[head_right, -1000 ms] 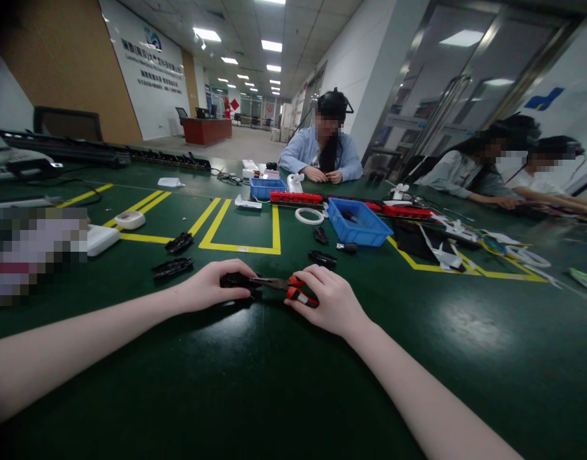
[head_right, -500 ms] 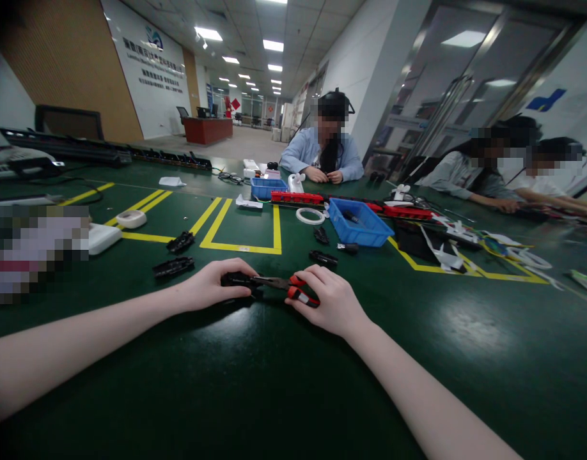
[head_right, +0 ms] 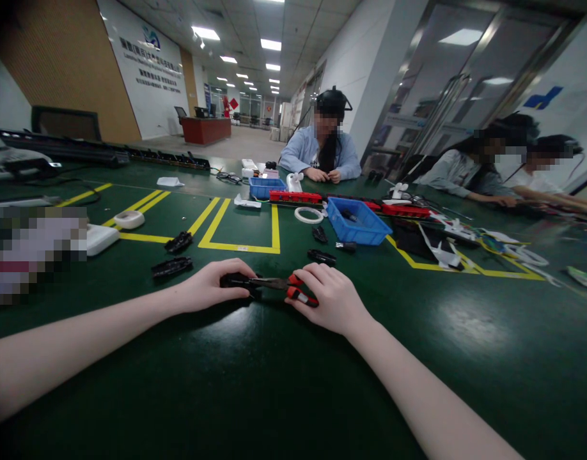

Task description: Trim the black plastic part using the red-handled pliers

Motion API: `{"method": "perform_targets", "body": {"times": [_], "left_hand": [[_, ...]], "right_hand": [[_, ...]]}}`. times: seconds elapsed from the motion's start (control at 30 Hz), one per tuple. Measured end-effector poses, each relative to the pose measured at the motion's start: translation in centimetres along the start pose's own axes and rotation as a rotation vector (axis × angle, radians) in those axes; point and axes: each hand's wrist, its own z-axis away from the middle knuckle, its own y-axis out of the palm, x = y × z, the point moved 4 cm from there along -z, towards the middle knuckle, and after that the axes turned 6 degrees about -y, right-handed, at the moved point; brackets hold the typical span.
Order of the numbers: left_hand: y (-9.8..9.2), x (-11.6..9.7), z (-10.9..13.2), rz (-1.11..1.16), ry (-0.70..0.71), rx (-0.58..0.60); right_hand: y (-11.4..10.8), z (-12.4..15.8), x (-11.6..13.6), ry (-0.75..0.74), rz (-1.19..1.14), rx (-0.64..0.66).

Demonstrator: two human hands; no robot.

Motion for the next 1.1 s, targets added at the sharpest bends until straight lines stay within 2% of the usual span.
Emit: {"method": "perform_targets", "body": {"times": [0.2, 0.4, 0.77, 1.1], "left_hand": [[0.0, 0.0, 0.0, 0.017, 0.015, 0.013], [-0.1, -0.2, 0.0, 0.038, -0.036, -0.010], [-0.1, -0.4, 0.0, 0.047, -0.060, -0.009], [-0.2, -0.4, 0.0, 0.066, -0.079, -0.025]], "right_hand": [[-0.3, 0.1, -0.5, -0.033, 0.017, -0.007], [-0.4, 0.5, -1.3, 0.019, -0.005, -0.042], [-0.1, 0.3, -0.8, 0.064, -0.061, -0.073], [0.1, 0.2, -0.6, 0.110, -0.104, -0.051]]}}
